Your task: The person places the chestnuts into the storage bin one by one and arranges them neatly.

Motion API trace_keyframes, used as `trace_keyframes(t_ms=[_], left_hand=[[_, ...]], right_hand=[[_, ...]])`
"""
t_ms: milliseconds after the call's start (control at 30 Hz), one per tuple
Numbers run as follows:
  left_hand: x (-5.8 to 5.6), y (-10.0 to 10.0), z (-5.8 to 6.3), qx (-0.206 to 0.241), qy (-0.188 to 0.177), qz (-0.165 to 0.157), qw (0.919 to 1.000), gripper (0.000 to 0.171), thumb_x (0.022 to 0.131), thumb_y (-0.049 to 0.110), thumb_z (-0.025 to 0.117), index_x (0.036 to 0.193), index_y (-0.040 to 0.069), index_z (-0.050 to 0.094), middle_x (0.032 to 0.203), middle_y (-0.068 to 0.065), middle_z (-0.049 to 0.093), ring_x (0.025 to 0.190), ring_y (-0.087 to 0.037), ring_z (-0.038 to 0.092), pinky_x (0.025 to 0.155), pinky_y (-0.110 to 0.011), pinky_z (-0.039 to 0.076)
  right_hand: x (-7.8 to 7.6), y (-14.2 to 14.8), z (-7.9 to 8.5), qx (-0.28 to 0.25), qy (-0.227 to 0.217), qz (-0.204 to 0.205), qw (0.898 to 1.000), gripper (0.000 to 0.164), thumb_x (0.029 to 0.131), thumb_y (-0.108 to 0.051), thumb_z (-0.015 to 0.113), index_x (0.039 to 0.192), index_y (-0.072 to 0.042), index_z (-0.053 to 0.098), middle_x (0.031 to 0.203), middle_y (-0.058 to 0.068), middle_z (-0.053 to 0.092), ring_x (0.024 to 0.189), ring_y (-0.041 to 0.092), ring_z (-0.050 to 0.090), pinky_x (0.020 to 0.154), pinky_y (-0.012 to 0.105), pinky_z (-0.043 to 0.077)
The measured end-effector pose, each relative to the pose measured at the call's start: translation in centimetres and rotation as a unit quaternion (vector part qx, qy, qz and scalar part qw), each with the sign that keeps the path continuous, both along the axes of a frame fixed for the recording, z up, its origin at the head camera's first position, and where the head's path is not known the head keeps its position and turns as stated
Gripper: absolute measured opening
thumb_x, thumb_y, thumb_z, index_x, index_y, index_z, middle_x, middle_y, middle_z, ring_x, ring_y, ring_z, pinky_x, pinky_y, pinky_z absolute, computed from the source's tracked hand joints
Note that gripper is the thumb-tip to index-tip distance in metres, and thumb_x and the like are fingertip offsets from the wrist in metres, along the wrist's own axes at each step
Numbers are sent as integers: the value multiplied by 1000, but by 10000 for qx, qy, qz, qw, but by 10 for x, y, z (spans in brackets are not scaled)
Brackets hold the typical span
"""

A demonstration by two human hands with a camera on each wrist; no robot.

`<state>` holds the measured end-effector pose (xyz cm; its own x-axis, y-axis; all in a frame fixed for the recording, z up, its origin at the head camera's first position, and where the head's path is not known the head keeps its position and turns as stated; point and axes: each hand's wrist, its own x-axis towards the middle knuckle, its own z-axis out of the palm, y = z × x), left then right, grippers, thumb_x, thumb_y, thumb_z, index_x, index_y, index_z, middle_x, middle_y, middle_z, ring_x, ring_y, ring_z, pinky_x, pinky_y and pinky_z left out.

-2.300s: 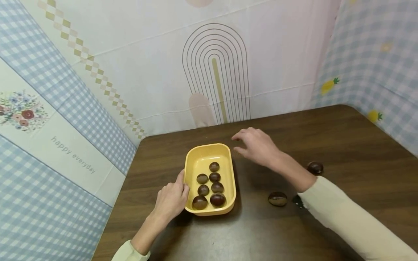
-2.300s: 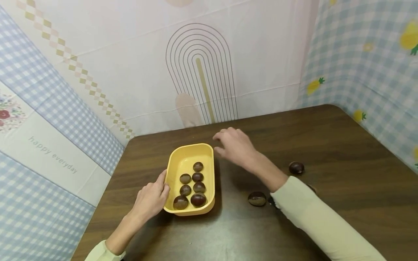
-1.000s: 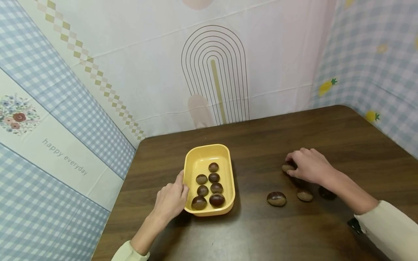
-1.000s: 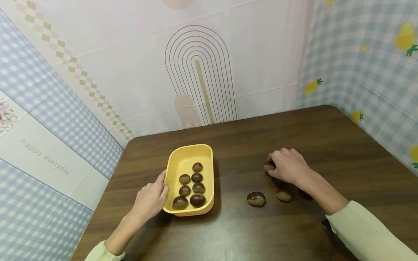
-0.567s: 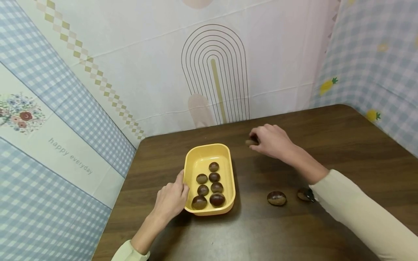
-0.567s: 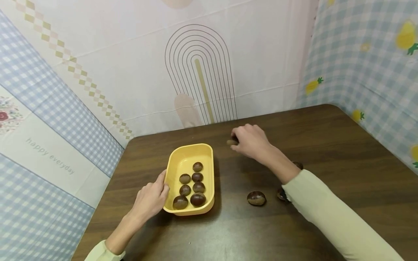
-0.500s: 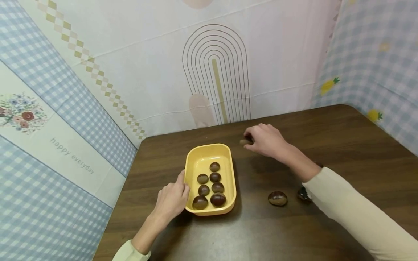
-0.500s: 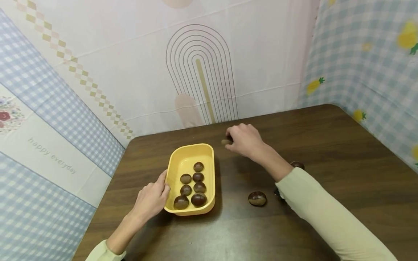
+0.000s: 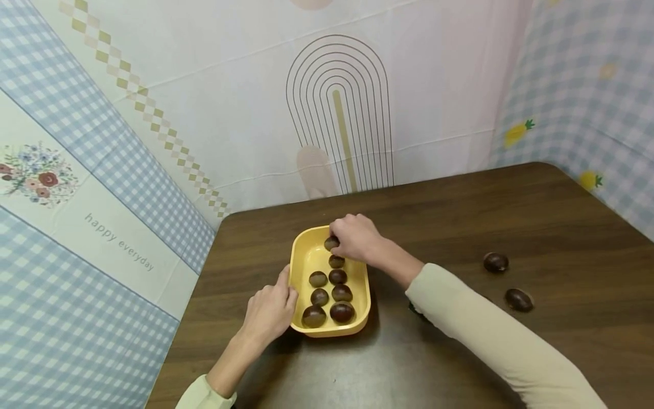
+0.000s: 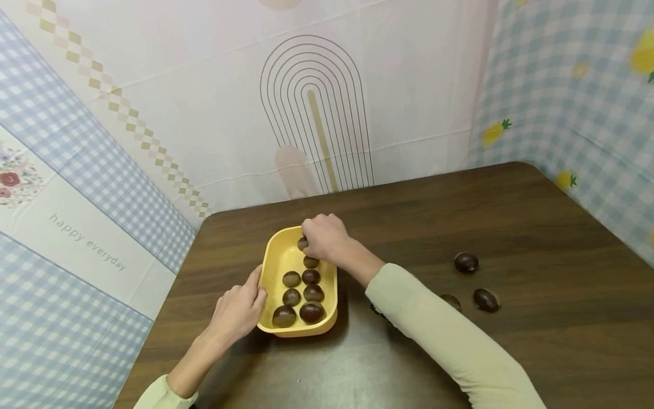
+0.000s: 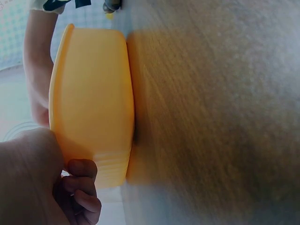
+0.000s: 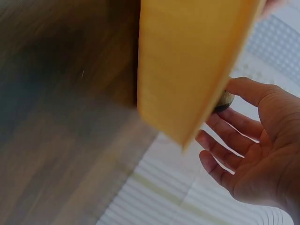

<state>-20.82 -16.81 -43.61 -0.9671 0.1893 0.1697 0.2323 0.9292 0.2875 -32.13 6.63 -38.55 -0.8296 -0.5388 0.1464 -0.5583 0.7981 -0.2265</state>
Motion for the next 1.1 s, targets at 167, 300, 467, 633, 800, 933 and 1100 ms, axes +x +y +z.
trace_keyframes(t_ms=[167, 300, 467, 633, 800, 933, 1100], left_hand=[[-3, 2, 0, -60, 40, 32, 10000, 51, 107, 16, 52, 156, 1, 49, 56, 2, 46, 48, -16, 45, 47, -37, 39], [-4, 3, 0, -92, 29, 89, 9999, 51, 107, 17, 52, 156, 1, 49, 56, 1, 46, 48, -17, 45, 47, -37, 40], [-5, 6, 0, -88, 28, 132, 9999, 51, 107, 17, 53, 155, 1, 49, 56, 1, 46, 49, -17, 46, 47, -38, 40], [-6, 8, -1, -110, 82, 150, 9998, 51, 106, 17, 54, 154, 0, 50, 55, 2, 45, 49, -17, 45, 48, -38, 40], [-7, 10, -1, -121, 67, 174, 9998, 51, 106, 17, 54, 154, 0, 50, 56, 1, 46, 49, -18, 46, 48, -39, 41], [-8, 11, -1, -142, 72, 202, 9997, 51, 106, 18, 54, 154, 0, 50, 56, 1, 47, 50, -18, 47, 49, -40, 42], [-8, 11, -1, -107, 4, 215, 9997, 52, 107, 17, 53, 156, 0, 49, 56, 1, 46, 49, -17, 46, 47, -38, 40]], right_hand=[[0, -25, -11, 484, -45, -14, 9988, 36, 93, -29, 80, 69, -20, 56, 63, -4, 48, 62, 15, 47, 66, 35, 42], [2, -40, -19, 886, -20, 23, 9961, 37, 96, -31, 79, 70, -19, 55, 64, -4, 51, 64, 15, 51, 71, 36, 47], [2, -54, -30, 1091, 92, 35, 9940, 31, 96, -26, 78, 72, -19, 59, 69, -3, 58, 70, 16, 57, 79, 38, 49], [-1, -59, -37, 1080, 183, 3, 9940, 30, 94, -27, 81, 73, -19, 60, 71, -3, 61, 73, 17, 61, 80, 38, 50], [-2, -57, -39, 1005, 152, -55, 9948, 25, 93, -31, 82, 81, -18, 65, 77, -1, 65, 78, 19, 65, 82, 38, 52], [-2, -50, -34, 742, 85, 2, 9972, 23, 95, -35, 81, 91, -15, 69, 79, 0, 66, 76, 19, 63, 79, 39, 54], [0, -28, -15, -18, 212, 172, 9996, 35, 94, -33, 83, 118, -9, 77, 104, 7, 77, 91, 26, 69, 83, 43, 57]])
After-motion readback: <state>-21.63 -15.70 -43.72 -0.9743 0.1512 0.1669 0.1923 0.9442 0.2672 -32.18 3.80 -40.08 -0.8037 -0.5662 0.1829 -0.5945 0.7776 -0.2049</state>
